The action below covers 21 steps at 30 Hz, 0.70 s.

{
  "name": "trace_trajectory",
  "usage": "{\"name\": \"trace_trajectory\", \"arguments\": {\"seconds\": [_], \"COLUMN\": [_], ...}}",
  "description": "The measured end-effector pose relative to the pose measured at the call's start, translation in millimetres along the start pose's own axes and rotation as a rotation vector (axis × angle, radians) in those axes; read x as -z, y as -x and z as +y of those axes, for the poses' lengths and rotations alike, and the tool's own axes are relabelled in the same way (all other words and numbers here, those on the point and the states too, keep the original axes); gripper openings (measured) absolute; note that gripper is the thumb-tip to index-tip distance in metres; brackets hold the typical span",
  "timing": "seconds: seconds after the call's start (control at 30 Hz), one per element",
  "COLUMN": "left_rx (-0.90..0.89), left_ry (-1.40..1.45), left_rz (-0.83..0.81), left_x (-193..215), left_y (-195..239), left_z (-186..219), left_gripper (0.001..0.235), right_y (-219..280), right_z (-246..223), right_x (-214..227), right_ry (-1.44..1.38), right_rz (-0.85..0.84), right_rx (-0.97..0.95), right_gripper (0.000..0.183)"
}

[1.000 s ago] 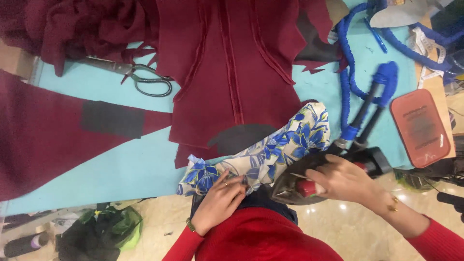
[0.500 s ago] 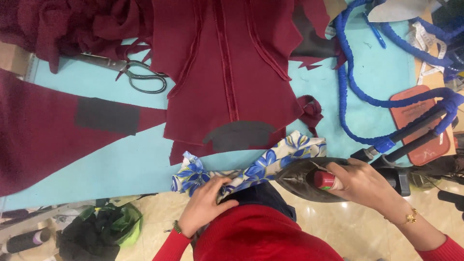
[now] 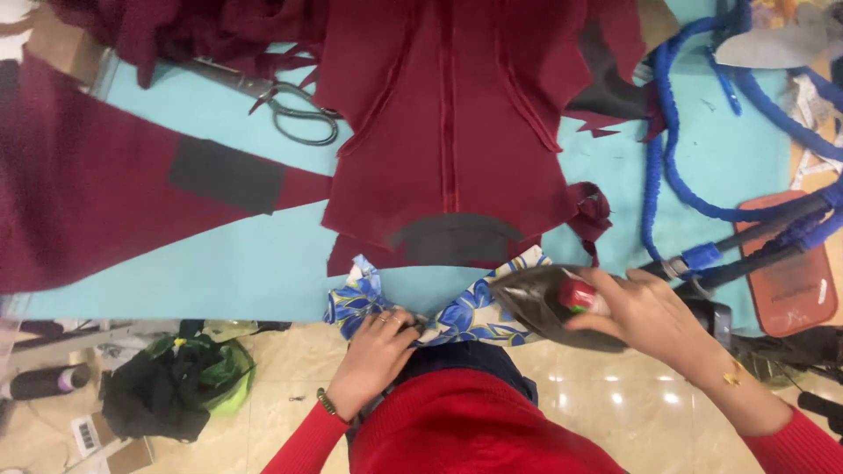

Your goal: Ironing a piece of floral fabric and then cutting out pattern pieces from a larger maroon fabric using tailor shears.

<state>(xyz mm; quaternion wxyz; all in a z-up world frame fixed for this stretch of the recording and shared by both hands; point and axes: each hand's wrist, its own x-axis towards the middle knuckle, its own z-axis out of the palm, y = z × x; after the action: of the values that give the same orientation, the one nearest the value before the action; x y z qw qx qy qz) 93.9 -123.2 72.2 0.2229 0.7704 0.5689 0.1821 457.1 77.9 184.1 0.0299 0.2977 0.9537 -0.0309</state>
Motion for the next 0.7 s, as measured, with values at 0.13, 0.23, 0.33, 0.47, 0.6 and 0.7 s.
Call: {"name": "trace_trajectory", "arguments": {"seconds": [0.13,0.23,0.33,0.47,0.6,0.7], "left_rx": [-0.005,-0.006,0.015,0.031,0.051,0.030], "left_ry": [-0.010,0.056,0.085,0.104,0.185,0.327], "left_rz": [0.094,0.108,0.118,0.146,0.150,0.119], "left_x": [-16,-9,-8,2,9,20], "left_y": [6,5,5,4,1,-8], "left_z": [0,5,4,2,5,8], "left_gripper": [0.018,0.012,0.011,0.011,0.010,0.014], "right_y": [-71,-130,-175,-200,-200,-203], "right_z": [-20,-41,-54,-63,-65,-64], "right_x": [-7,-10,-21,-32,-31,-29], "right_ry": [0.045,0.041,0.094,0.159,0.154,0.114], "right_rz": [0.091,0.115,0.171,0.248,0.226,0.196], "right_rx": [0.067,0.122,0.223,0.306,0.321,0.318], "right_gripper": [0.068,0.057,0.049,0.050,0.050,0.050]}}
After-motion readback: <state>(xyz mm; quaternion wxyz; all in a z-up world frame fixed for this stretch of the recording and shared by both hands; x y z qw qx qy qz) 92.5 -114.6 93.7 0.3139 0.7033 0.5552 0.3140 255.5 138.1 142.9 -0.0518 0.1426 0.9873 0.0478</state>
